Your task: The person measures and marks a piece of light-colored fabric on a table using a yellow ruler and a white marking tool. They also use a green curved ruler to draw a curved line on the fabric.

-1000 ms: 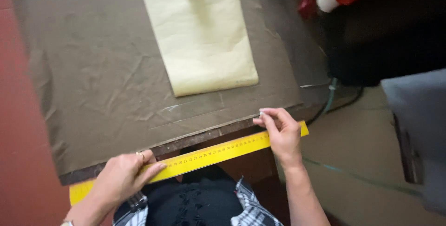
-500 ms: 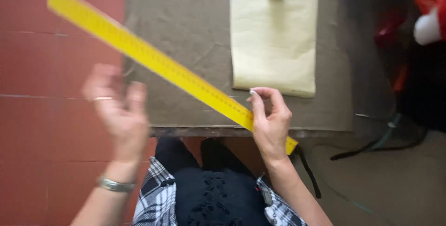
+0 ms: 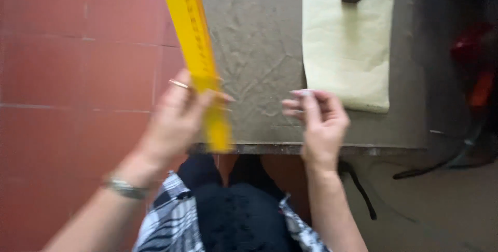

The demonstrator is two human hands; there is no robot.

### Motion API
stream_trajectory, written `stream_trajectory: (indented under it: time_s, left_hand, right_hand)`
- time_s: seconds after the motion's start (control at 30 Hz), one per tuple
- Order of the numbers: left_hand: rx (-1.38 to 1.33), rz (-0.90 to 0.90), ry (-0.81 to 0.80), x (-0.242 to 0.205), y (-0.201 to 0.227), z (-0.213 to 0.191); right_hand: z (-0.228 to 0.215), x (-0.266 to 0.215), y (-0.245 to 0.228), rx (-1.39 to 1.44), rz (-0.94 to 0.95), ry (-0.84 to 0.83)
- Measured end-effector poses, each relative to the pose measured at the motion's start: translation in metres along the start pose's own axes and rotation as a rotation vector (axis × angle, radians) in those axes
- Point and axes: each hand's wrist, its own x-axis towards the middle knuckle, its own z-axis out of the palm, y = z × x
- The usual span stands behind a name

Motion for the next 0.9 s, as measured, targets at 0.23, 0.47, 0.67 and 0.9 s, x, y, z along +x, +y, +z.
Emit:
stream_trajectory:
  time_s: [0.23, 0.47, 0.67, 0.9]
  left_hand:
    - [0.698, 0.160, 0.074, 0.008, -0.064, -0.104]
    - [0.997, -0.051, -0.116, 0.012, -0.123, -0.092]
    - [1.068, -0.141, -0.233, 0.024, -0.140, -0.073]
    - [1.116, -0.150, -0.273, 0.014, -0.167, -0.084]
  right_hand:
    - [-0.105, 0.000, 0.030, 0.020, 0.026, 0.466]
    - [-0.156, -0.046, 0.068, 0.038, 0.009, 0.712]
    - [-0.144, -0.060, 0.068, 0.025, 0.087, 0.804]
    - [-0.129, -0.059, 0.057, -0.045, 0.081, 0.788]
